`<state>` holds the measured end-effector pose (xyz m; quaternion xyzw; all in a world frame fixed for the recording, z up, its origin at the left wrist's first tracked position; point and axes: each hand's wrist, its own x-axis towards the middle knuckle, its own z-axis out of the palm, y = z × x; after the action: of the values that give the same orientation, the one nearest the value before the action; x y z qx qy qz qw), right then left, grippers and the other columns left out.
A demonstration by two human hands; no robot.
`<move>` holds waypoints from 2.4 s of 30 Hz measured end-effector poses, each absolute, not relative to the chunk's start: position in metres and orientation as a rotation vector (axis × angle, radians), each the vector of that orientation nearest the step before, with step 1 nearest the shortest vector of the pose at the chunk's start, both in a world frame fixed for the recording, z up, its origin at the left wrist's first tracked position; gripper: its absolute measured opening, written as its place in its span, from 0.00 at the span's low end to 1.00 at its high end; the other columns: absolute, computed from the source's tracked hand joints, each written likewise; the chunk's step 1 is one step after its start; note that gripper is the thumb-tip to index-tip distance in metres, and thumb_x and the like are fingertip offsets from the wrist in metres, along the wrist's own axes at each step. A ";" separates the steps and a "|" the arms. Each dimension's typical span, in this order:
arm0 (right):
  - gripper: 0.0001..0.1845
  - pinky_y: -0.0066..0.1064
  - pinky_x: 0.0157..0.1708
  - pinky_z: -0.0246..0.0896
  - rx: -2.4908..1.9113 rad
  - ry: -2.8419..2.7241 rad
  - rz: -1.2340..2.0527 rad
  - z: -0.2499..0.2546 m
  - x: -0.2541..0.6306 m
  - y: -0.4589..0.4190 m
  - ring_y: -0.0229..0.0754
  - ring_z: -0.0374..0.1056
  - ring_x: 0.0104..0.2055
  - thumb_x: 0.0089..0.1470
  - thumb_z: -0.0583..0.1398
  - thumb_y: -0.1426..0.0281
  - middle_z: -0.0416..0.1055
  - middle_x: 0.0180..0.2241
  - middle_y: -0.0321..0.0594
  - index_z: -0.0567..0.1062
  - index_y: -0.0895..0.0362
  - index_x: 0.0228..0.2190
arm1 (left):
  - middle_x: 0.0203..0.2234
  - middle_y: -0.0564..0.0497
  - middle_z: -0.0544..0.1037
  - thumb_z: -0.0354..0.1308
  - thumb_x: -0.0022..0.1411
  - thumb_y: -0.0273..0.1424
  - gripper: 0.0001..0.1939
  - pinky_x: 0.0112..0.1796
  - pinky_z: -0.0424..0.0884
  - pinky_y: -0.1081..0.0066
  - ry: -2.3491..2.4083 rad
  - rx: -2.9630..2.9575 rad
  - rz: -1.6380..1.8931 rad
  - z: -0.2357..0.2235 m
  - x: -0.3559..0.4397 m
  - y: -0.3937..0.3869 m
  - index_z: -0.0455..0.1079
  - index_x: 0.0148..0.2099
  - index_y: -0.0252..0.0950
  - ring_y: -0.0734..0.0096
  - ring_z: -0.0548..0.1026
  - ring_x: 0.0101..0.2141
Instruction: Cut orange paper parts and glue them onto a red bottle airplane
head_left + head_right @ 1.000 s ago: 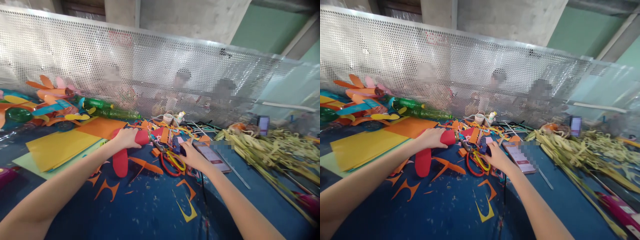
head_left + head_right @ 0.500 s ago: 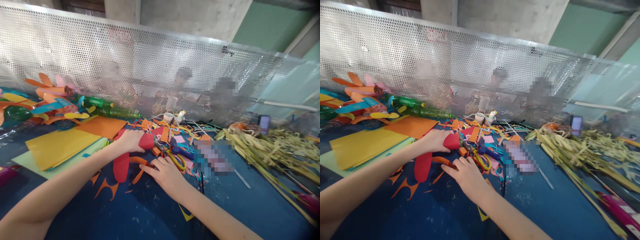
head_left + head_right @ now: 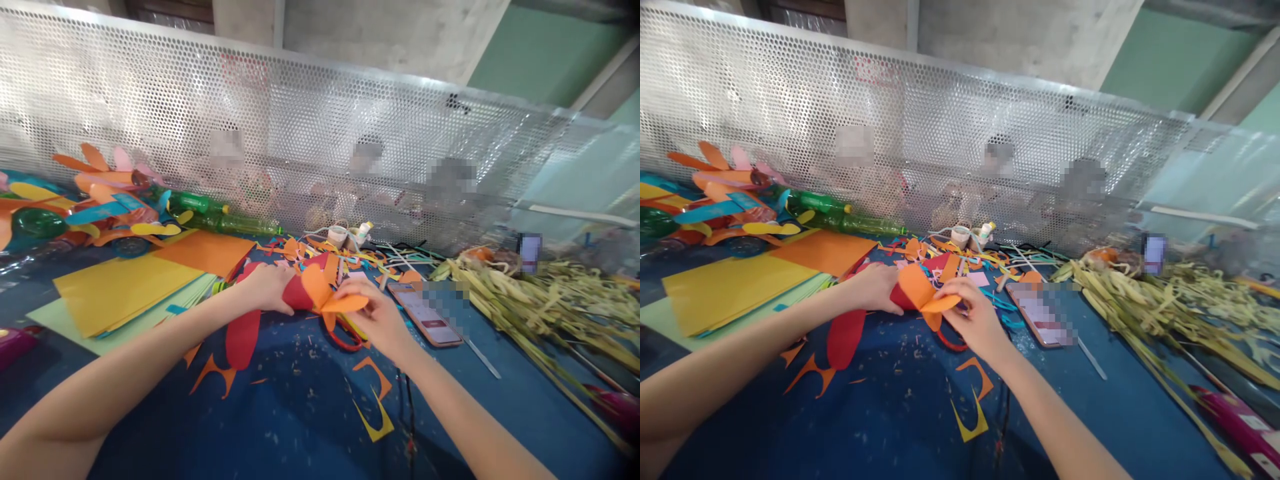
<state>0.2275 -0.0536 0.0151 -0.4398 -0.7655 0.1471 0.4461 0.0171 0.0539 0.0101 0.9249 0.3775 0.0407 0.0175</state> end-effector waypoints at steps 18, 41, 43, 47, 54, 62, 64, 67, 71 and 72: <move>0.08 0.36 0.39 0.65 -1.295 -1.686 0.551 0.028 0.236 -0.015 0.42 0.70 0.36 0.51 0.57 0.68 0.73 0.33 0.41 0.71 0.58 0.33 | 0.42 0.40 0.74 0.57 0.45 0.49 0.38 0.37 0.67 0.60 0.962 2.971 -0.002 0.026 0.012 0.040 0.59 0.55 0.34 0.50 0.73 0.39; 0.05 0.32 0.30 0.63 -1.536 -2.036 -0.002 0.020 0.199 -0.022 0.43 0.70 0.29 0.51 0.57 0.71 0.74 0.27 0.40 0.74 0.57 0.30 | 0.42 0.38 0.74 0.53 0.44 0.58 0.41 0.37 0.67 0.58 0.949 2.918 0.070 0.016 0.011 0.054 0.61 0.52 0.34 0.46 0.73 0.40; 0.05 0.31 0.29 0.62 -1.538 -2.041 -0.020 0.019 0.198 -0.023 0.43 0.69 0.28 0.51 0.57 0.70 0.73 0.26 0.40 0.73 0.57 0.29 | 0.42 0.38 0.74 0.53 0.44 0.57 0.41 0.38 0.66 0.59 0.950 2.914 0.065 0.016 0.011 0.054 0.60 0.53 0.34 0.47 0.72 0.41; 0.06 0.31 0.28 0.61 -1.543 -2.043 0.001 0.018 0.197 -0.023 0.42 0.68 0.27 0.51 0.57 0.70 0.73 0.26 0.40 0.74 0.58 0.30 | 0.42 0.39 0.74 0.54 0.44 0.56 0.41 0.37 0.67 0.60 0.950 2.915 0.052 0.018 0.012 0.053 0.58 0.54 0.35 0.47 0.73 0.40; 0.06 0.31 0.28 0.61 -1.544 -2.053 0.006 0.018 0.196 -0.024 0.42 0.68 0.27 0.51 0.57 0.70 0.73 0.26 0.40 0.74 0.58 0.31 | 0.43 0.40 0.74 0.55 0.44 0.55 0.40 0.37 0.67 0.60 0.971 2.915 0.038 0.020 0.013 0.051 0.58 0.54 0.36 0.47 0.73 0.41; 0.05 0.30 0.29 0.59 -1.547 -2.060 -0.012 0.016 0.196 -0.024 0.42 0.67 0.28 0.51 0.57 0.71 0.72 0.27 0.40 0.73 0.58 0.30 | 0.44 0.38 0.73 0.56 0.44 0.53 0.41 0.37 0.67 0.59 0.948 2.904 0.059 0.019 0.012 0.052 0.58 0.55 0.35 0.46 0.72 0.42; 0.05 0.29 0.28 0.59 -1.549 -2.058 -0.015 0.015 0.196 -0.023 0.41 0.67 0.27 0.51 0.57 0.71 0.72 0.26 0.39 0.73 0.58 0.29 | 0.44 0.39 0.73 0.56 0.44 0.53 0.40 0.38 0.67 0.60 0.962 2.901 0.049 0.019 0.012 0.052 0.58 0.55 0.35 0.47 0.72 0.42; 0.04 0.29 0.29 0.59 -1.558 -2.055 -0.009 0.015 0.195 -0.023 0.41 0.67 0.28 0.51 0.57 0.72 0.72 0.26 0.39 0.73 0.59 0.30 | 0.43 0.39 0.74 0.55 0.44 0.54 0.39 0.37 0.67 0.59 0.964 2.893 0.026 0.019 0.013 0.052 0.60 0.53 0.35 0.47 0.73 0.40; 0.04 0.28 0.29 0.59 -1.566 -2.055 0.000 0.015 0.194 -0.023 0.41 0.67 0.28 0.50 0.58 0.73 0.72 0.27 0.40 0.73 0.59 0.30 | 0.43 0.37 0.73 0.55 0.43 0.55 0.42 0.39 0.67 0.57 0.934 2.858 0.015 0.018 0.014 0.053 0.59 0.54 0.33 0.45 0.72 0.41; 0.03 0.28 0.29 0.59 -1.564 -2.057 -0.001 0.015 0.194 -0.022 0.41 0.67 0.28 0.50 0.58 0.73 0.72 0.27 0.40 0.72 0.59 0.29 | 0.43 0.36 0.73 0.55 0.43 0.55 0.44 0.40 0.66 0.57 0.932 2.840 0.030 0.018 0.013 0.053 0.56 0.56 0.32 0.44 0.72 0.41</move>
<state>0.1943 -0.0223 0.0146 -0.5820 -0.7652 -0.0004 0.2752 0.0133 0.0534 0.0177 0.9473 0.3110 0.0099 0.0760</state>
